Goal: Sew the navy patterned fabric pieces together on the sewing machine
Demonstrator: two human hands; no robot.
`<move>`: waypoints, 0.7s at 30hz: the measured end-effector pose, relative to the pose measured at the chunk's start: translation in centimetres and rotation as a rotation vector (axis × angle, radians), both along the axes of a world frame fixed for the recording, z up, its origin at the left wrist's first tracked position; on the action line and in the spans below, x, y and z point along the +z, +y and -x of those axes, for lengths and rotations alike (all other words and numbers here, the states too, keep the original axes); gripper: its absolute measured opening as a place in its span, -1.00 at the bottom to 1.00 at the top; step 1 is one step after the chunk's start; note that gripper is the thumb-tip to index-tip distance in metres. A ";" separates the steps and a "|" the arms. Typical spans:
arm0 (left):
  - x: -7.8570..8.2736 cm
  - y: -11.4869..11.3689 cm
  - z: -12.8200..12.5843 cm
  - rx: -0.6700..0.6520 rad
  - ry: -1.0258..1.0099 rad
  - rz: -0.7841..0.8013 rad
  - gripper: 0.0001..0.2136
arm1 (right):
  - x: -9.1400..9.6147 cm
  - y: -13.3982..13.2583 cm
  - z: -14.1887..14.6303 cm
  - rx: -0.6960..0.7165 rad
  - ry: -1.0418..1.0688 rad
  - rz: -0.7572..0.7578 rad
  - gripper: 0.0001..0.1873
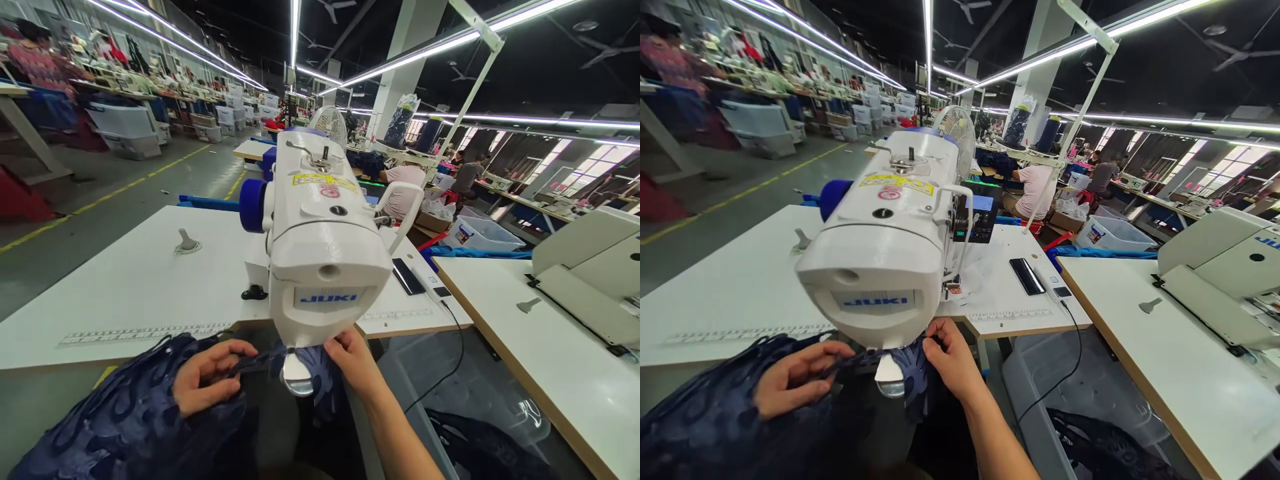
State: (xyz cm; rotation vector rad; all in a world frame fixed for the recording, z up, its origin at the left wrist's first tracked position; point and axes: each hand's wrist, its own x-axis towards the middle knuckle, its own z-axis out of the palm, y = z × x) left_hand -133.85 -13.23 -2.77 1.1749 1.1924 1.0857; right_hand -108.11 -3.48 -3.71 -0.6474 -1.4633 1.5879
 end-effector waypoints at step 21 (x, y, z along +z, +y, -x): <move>3.1 0.0 8.8 0.372 0.088 0.029 -0.63 | -4.5 -3.2 -10.4 -0.100 -0.302 -0.013 -0.83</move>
